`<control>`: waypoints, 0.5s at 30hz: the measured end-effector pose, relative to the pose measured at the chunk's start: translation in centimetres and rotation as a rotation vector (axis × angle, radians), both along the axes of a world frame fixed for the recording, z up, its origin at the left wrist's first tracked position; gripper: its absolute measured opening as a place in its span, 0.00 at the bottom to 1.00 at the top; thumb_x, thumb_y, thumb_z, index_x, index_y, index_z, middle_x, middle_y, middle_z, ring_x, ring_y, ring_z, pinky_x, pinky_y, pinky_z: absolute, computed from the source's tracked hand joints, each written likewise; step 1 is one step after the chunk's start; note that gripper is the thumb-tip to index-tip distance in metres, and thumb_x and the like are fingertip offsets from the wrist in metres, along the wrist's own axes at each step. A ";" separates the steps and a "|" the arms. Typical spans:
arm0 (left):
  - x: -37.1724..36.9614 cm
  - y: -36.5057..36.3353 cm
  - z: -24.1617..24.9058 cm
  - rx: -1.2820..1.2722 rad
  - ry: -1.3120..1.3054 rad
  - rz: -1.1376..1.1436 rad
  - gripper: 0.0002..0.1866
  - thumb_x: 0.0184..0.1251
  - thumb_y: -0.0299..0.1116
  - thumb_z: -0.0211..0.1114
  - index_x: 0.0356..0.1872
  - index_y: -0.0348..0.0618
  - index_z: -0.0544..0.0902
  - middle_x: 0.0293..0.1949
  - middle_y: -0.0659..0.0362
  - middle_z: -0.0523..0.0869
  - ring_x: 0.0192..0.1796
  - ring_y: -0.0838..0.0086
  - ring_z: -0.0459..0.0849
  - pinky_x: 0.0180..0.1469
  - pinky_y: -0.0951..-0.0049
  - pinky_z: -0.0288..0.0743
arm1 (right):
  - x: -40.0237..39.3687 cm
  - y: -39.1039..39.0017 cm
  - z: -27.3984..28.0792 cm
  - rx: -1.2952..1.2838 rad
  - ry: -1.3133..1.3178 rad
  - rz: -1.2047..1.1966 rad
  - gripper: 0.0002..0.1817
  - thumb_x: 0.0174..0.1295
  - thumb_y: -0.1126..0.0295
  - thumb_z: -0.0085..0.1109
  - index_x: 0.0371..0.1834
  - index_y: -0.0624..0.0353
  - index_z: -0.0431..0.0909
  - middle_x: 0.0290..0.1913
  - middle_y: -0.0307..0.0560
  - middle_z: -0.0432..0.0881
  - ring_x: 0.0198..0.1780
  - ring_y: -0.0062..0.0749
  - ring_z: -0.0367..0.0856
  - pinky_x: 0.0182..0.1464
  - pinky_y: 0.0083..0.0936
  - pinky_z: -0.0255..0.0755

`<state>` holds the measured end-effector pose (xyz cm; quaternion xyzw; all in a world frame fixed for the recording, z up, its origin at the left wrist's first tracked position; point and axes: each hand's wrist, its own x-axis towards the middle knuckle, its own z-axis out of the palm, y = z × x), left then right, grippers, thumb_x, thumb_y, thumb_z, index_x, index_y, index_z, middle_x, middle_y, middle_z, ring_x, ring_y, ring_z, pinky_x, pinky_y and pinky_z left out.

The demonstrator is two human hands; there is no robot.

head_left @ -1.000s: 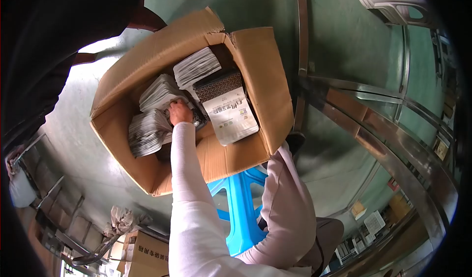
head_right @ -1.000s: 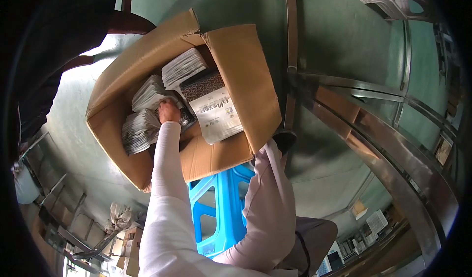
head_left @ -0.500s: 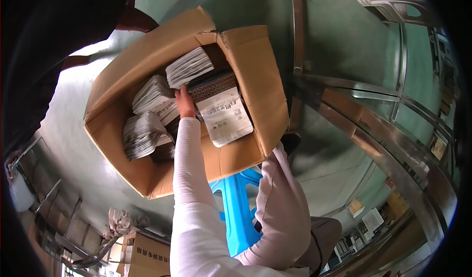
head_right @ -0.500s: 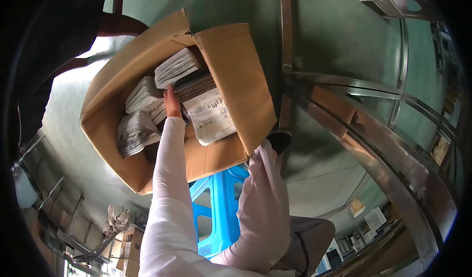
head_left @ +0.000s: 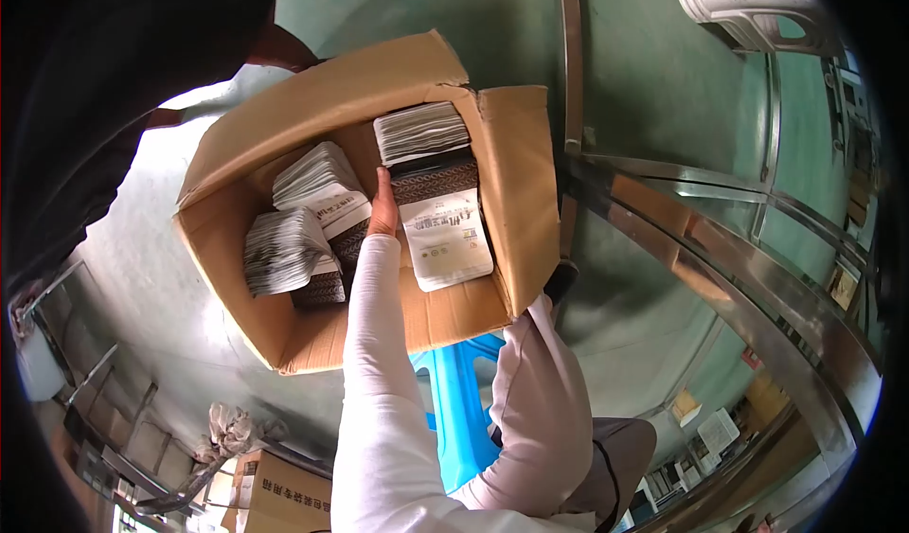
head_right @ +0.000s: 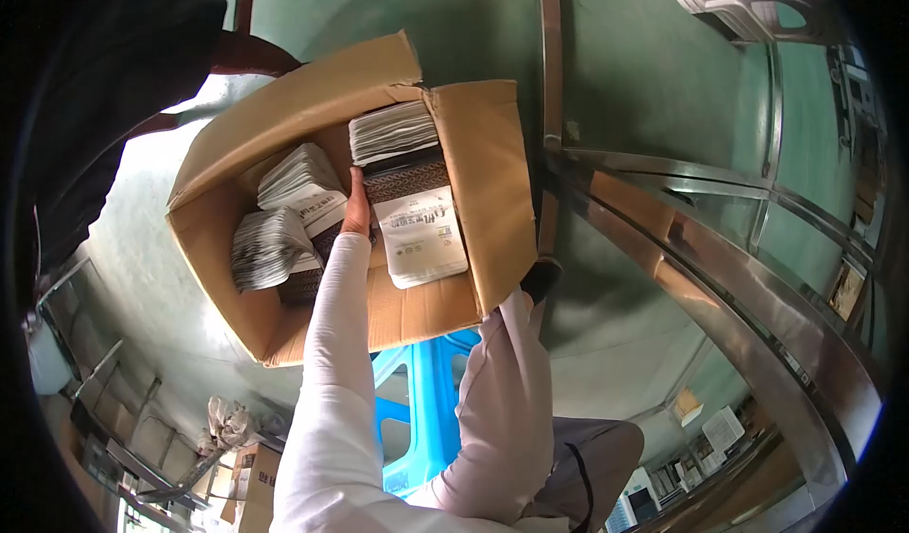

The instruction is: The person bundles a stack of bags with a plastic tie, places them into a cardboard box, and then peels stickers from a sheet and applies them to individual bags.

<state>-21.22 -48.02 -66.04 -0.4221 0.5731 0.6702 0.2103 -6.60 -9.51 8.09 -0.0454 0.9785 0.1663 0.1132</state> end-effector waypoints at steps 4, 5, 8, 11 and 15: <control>0.5 0.9 5.8 -0.519 0.146 -0.095 0.33 0.72 0.58 0.50 0.57 0.34 0.77 0.51 0.44 0.83 0.55 0.59 0.80 0.58 0.67 0.69 | 0.6 0.4 -0.2 0.016 0.031 0.005 0.22 0.62 0.65 0.64 0.56 0.62 0.70 0.52 0.56 0.73 0.60 0.49 0.66 0.68 0.51 0.49; 0.0 0.9 9.5 -0.518 0.085 -0.032 0.23 0.71 0.48 0.58 0.49 0.36 0.80 0.42 0.42 0.84 0.49 0.58 0.83 0.53 0.64 0.73 | 0.9 0.4 0.1 0.068 0.009 0.020 0.22 0.62 0.65 0.64 0.56 0.61 0.70 0.51 0.54 0.74 0.60 0.49 0.66 0.69 0.51 0.47; 2.7 -1.7 8.6 -0.975 0.126 -0.211 0.18 0.65 0.38 0.63 0.47 0.32 0.79 0.50 0.43 0.79 0.53 0.51 0.78 0.57 0.59 0.70 | 1.1 0.7 0.2 0.017 0.006 -0.016 0.22 0.62 0.65 0.64 0.56 0.60 0.70 0.49 0.51 0.76 0.60 0.47 0.67 0.72 0.51 0.40; 4.3 -3.7 6.9 -1.171 0.216 -0.500 0.24 0.59 0.35 0.64 0.56 0.37 0.73 0.57 0.41 0.72 0.57 0.44 0.73 0.59 0.49 0.69 | 1.0 0.6 0.1 0.008 -0.001 -0.025 0.23 0.62 0.65 0.64 0.56 0.61 0.68 0.50 0.51 0.75 0.57 0.47 0.69 0.73 0.51 0.37; 3.0 -4.6 7.9 -0.937 -0.038 -0.792 0.19 0.60 0.35 0.62 0.51 0.40 0.75 0.53 0.42 0.72 0.57 0.43 0.73 0.57 0.49 0.71 | 0.9 0.5 0.2 0.027 -0.011 -0.016 0.23 0.61 0.68 0.64 0.56 0.61 0.67 0.51 0.52 0.75 0.55 0.46 0.71 0.72 0.48 0.37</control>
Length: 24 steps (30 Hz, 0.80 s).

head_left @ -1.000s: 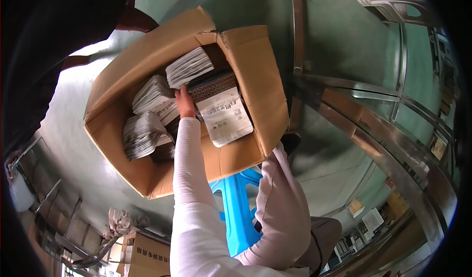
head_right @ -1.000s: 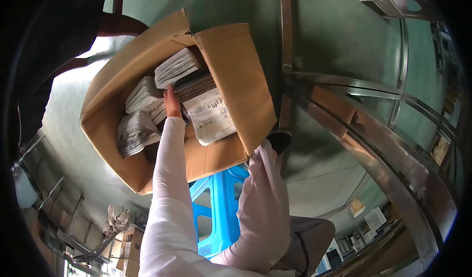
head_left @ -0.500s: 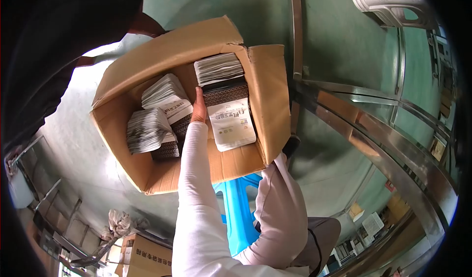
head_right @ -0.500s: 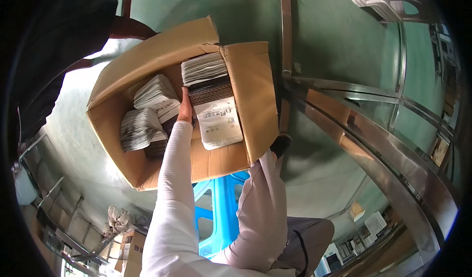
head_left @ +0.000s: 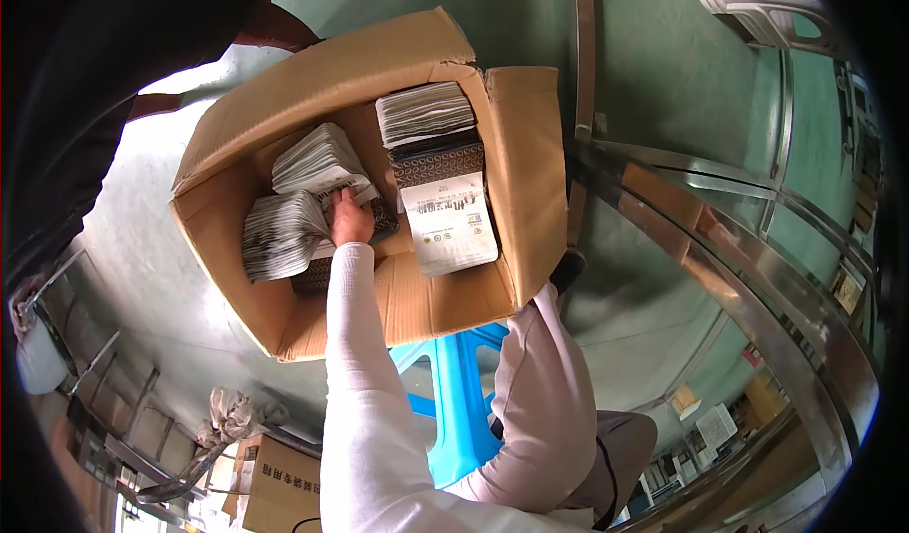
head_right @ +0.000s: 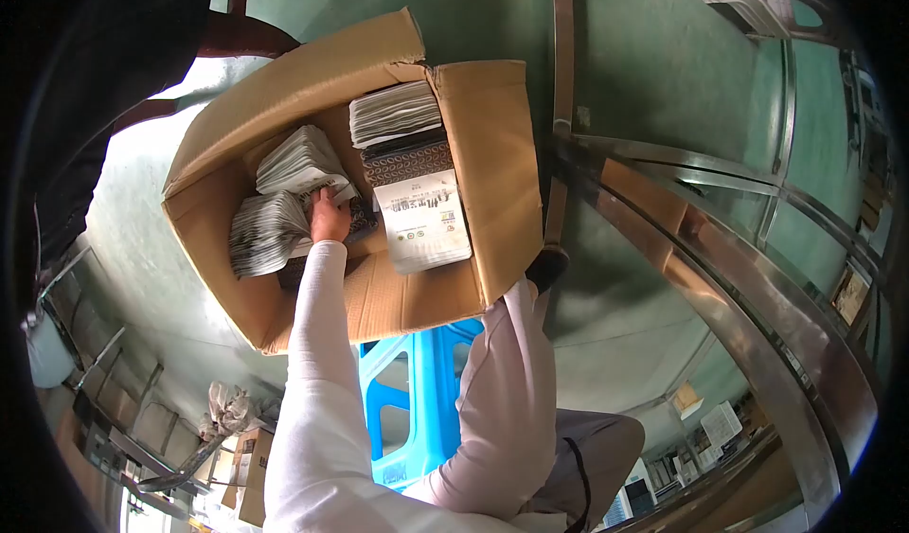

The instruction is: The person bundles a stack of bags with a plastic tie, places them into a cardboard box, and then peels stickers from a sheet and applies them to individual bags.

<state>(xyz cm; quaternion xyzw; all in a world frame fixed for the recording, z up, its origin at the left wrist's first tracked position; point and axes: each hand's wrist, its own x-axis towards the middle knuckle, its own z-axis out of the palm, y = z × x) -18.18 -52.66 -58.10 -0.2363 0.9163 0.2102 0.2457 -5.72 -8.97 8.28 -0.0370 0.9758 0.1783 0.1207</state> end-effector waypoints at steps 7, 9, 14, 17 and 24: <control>-1.3 -0.6 -2.4 -0.163 -0.085 -0.110 0.12 0.67 0.30 0.52 0.49 0.39 0.75 0.50 0.41 0.74 0.54 0.43 0.76 0.54 0.50 0.73 | -0.6 -0.2 -0.3 -0.005 -0.008 0.025 0.22 0.60 0.72 0.65 0.55 0.61 0.68 0.49 0.54 0.74 0.51 0.44 0.72 0.67 0.42 0.50; -1.2 -0.3 -1.9 -0.178 -0.058 -0.129 0.12 0.68 0.31 0.51 0.48 0.39 0.76 0.50 0.41 0.75 0.53 0.43 0.77 0.53 0.50 0.74 | -0.7 -0.2 -0.4 -0.022 0.004 0.025 0.22 0.60 0.72 0.65 0.55 0.62 0.68 0.49 0.54 0.74 0.49 0.45 0.72 0.64 0.42 0.54; -1.8 -0.9 -0.6 -0.019 -0.169 -0.149 0.13 0.68 0.34 0.53 0.49 0.39 0.76 0.51 0.42 0.78 0.52 0.45 0.79 0.53 0.52 0.75 | -1.1 -0.5 -0.5 -0.040 -0.004 0.019 0.21 0.60 0.72 0.65 0.53 0.63 0.69 0.48 0.56 0.74 0.46 0.46 0.73 0.54 0.43 0.64; -2.9 -0.9 -0.6 -0.006 -0.234 -0.207 0.14 0.66 0.35 0.56 0.49 0.41 0.76 0.51 0.44 0.79 0.52 0.46 0.80 0.53 0.52 0.76 | -0.6 -0.1 -0.3 -0.084 0.029 -0.001 0.20 0.60 0.72 0.65 0.53 0.63 0.70 0.47 0.58 0.75 0.45 0.49 0.74 0.49 0.42 0.67; -0.9 3.1 1.6 -0.207 -0.082 -0.587 0.10 0.65 0.32 0.53 0.44 0.46 0.78 0.45 0.53 0.79 0.49 0.59 0.80 0.48 0.59 0.78 | -0.9 -0.2 -0.2 -0.086 -0.005 -0.008 0.19 0.60 0.70 0.65 0.52 0.63 0.70 0.42 0.60 0.79 0.43 0.54 0.79 0.51 0.48 0.65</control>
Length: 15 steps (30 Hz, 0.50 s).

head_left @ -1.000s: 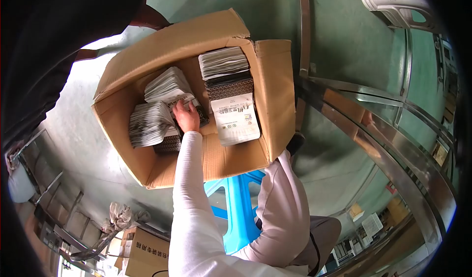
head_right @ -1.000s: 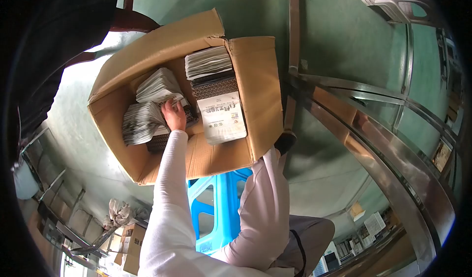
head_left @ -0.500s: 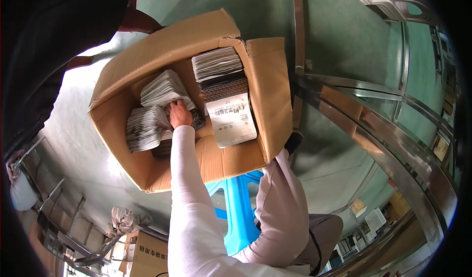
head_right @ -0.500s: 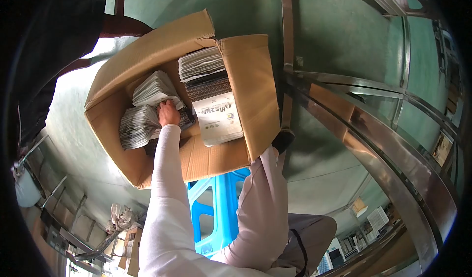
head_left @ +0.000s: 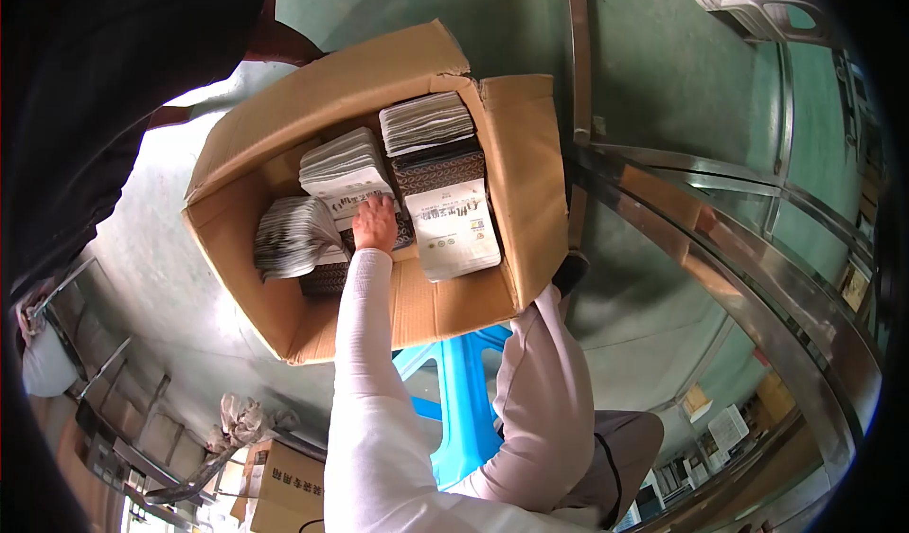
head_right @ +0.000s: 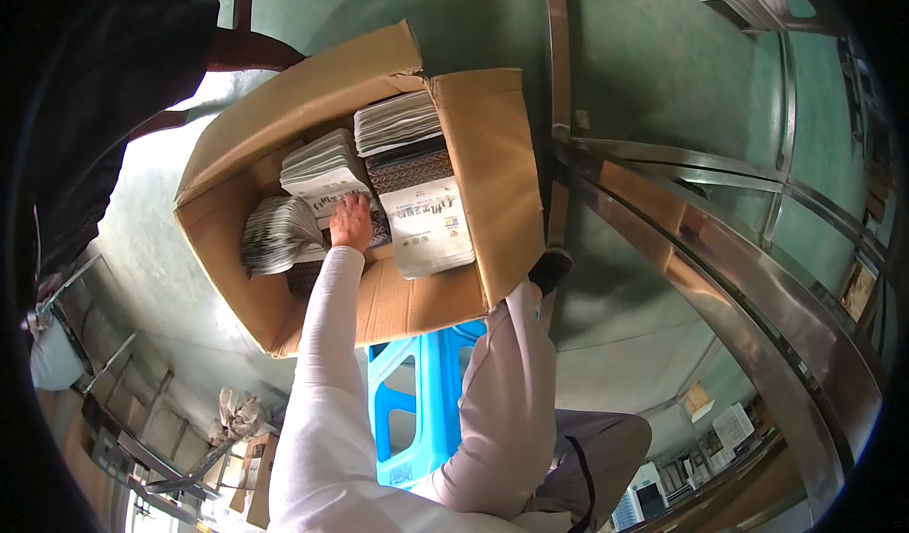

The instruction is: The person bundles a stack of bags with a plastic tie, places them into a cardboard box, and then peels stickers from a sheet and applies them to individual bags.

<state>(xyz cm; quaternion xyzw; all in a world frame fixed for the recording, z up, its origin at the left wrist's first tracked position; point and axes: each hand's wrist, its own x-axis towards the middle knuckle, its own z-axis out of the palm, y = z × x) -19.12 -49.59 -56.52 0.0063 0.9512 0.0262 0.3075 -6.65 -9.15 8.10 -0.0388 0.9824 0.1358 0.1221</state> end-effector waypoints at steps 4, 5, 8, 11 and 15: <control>0.6 -0.7 1.2 0.028 0.065 -0.077 0.10 0.63 0.32 0.55 0.42 0.46 0.80 0.45 0.55 0.77 0.50 0.60 0.77 0.47 0.61 0.78 | -1.0 -1.0 -0.4 0.066 -0.015 0.018 0.17 0.61 0.71 0.64 0.50 0.62 0.70 0.39 0.59 0.80 0.41 0.55 0.80 0.48 0.49 0.67; 0.7 -0.7 1.4 0.042 0.075 -0.059 0.10 0.62 0.32 0.55 0.42 0.46 0.80 0.45 0.56 0.77 0.51 0.61 0.77 0.46 0.61 0.78 | -1.5 -1.2 -0.6 0.100 -0.023 0.032 0.16 0.61 0.71 0.64 0.49 0.62 0.71 0.38 0.59 0.80 0.41 0.55 0.80 0.46 0.49 0.68; 2.1 -1.1 3.4 0.070 0.108 -0.046 0.09 0.58 0.35 0.63 0.38 0.47 0.80 0.42 0.56 0.76 0.49 0.60 0.77 0.45 0.58 0.78 | -2.4 -1.7 -1.2 0.015 -0.013 -0.002 0.13 0.61 0.73 0.63 0.46 0.62 0.71 0.33 0.59 0.80 0.37 0.55 0.80 0.39 0.48 0.70; 3.4 0.0 4.7 0.109 0.082 -0.072 0.11 0.56 0.37 0.64 0.40 0.46 0.80 0.41 0.54 0.76 0.48 0.58 0.76 0.44 0.56 0.77 | -2.5 -1.5 -1.6 -0.019 0.023 0.015 0.12 0.60 0.75 0.63 0.43 0.62 0.71 0.30 0.59 0.79 0.34 0.54 0.80 0.34 0.46 0.71; 2.7 0.0 -1.7 0.093 0.280 0.010 0.15 0.55 0.36 0.64 0.45 0.50 0.82 0.52 0.50 0.79 0.56 0.55 0.77 0.48 0.54 0.76 | -3.1 -1.9 -1.7 0.028 0.012 0.047 0.12 0.59 0.75 0.64 0.42 0.61 0.72 0.30 0.58 0.78 0.35 0.53 0.81 0.35 0.43 0.70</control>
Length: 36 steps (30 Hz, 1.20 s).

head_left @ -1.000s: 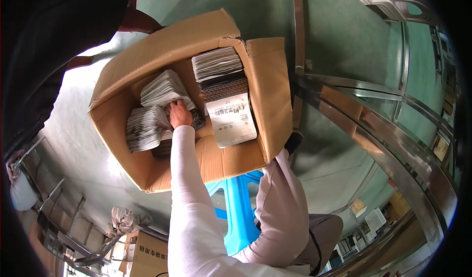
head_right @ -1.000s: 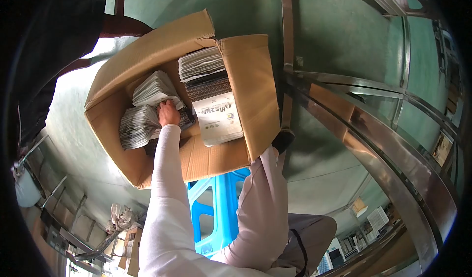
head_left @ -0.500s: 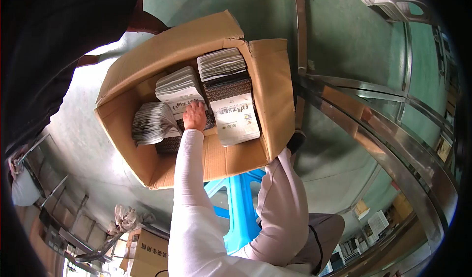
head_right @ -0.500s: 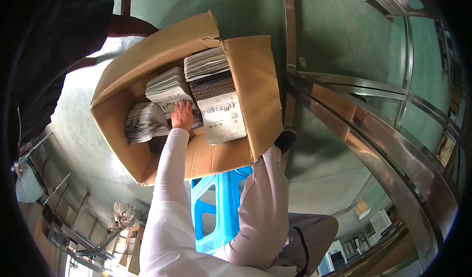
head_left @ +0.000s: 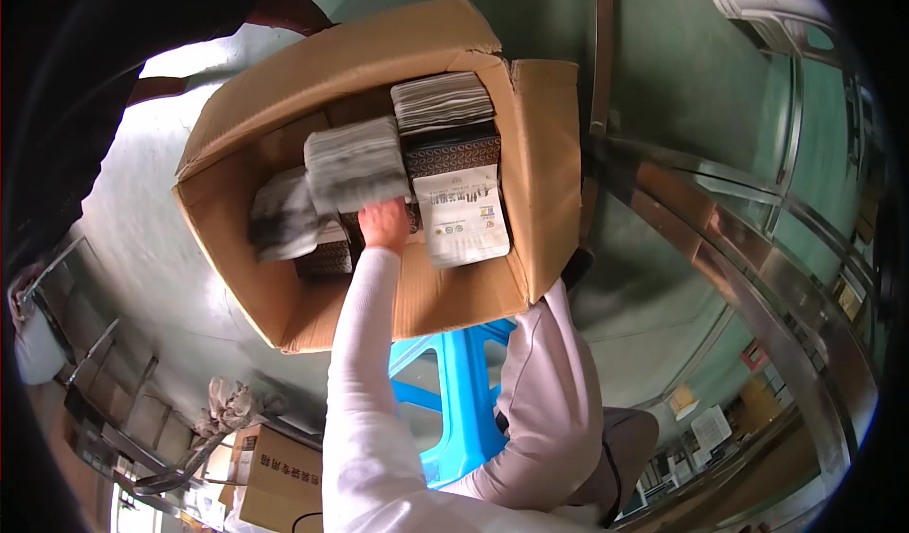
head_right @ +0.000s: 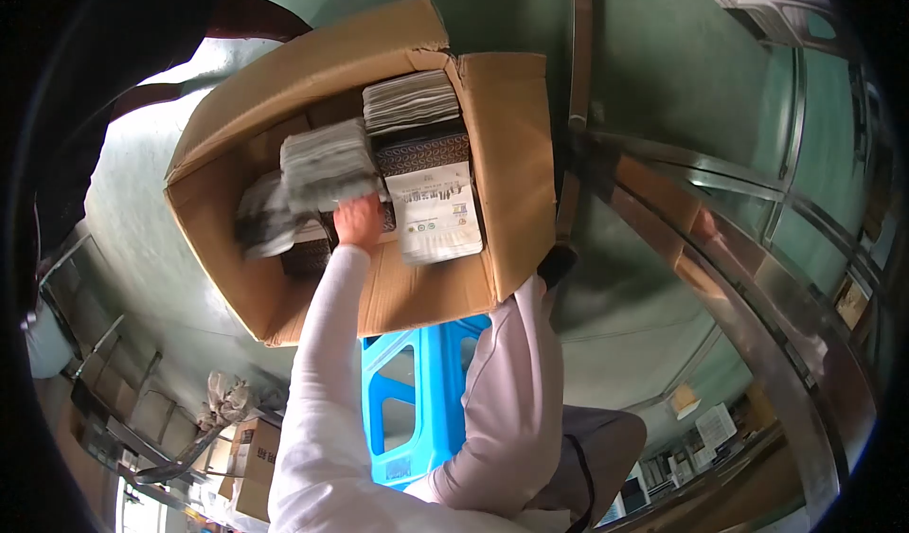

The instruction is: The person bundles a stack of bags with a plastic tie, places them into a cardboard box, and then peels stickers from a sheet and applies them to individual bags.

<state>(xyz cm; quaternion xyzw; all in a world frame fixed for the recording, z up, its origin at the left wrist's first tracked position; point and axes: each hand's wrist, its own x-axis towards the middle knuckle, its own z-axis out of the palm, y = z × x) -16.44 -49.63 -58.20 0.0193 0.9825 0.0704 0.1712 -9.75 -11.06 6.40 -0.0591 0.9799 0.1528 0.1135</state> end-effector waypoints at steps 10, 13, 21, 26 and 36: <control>-6.3 -1.3 5.8 0.161 -0.490 0.033 0.15 0.55 0.46 0.64 0.30 0.45 0.85 0.31 0.50 0.86 0.37 0.54 0.85 0.42 0.57 0.79 | -0.2 -0.2 -0.3 0.081 0.030 0.023 0.12 0.57 0.75 0.66 0.41 0.61 0.74 0.32 0.56 0.79 0.34 0.49 0.80 0.35 0.39 0.71; -7.2 -1.0 6.6 0.130 -0.541 0.011 0.15 0.55 0.47 0.64 0.31 0.45 0.85 0.34 0.50 0.87 0.38 0.54 0.86 0.42 0.57 0.79 | 0.2 0.4 -0.1 0.072 0.030 0.034 0.11 0.58 0.76 0.66 0.40 0.61 0.74 0.33 0.57 0.79 0.34 0.50 0.80 0.35 0.39 0.72; -9.2 -0.8 13.6 0.086 -0.501 -0.019 0.17 0.55 0.48 0.64 0.30 0.43 0.86 0.32 0.49 0.87 0.37 0.53 0.86 0.41 0.56 0.80 | 1.3 1.3 0.2 -0.028 0.082 -0.032 0.10 0.57 0.77 0.66 0.39 0.62 0.75 0.33 0.60 0.79 0.35 0.50 0.79 0.32 0.39 0.72; -1.9 -0.7 1.8 0.276 -0.185 0.139 0.13 0.57 0.42 0.63 0.23 0.42 0.80 0.26 0.51 0.84 0.32 0.51 0.84 0.37 0.54 0.77 | 0.3 0.2 -0.5 -0.080 0.105 -0.126 0.06 0.57 0.77 0.66 0.33 0.63 0.77 0.31 0.60 0.80 0.34 0.51 0.79 0.32 0.40 0.72; -3.2 -1.4 3.3 0.534 -0.054 0.298 0.13 0.58 0.40 0.65 0.22 0.41 0.79 0.22 0.50 0.81 0.29 0.52 0.81 0.35 0.56 0.75 | -1.2 -0.9 -1.0 0.042 0.089 -0.024 0.07 0.59 0.71 0.66 0.27 0.62 0.78 0.24 0.57 0.80 0.29 0.51 0.80 0.30 0.40 0.72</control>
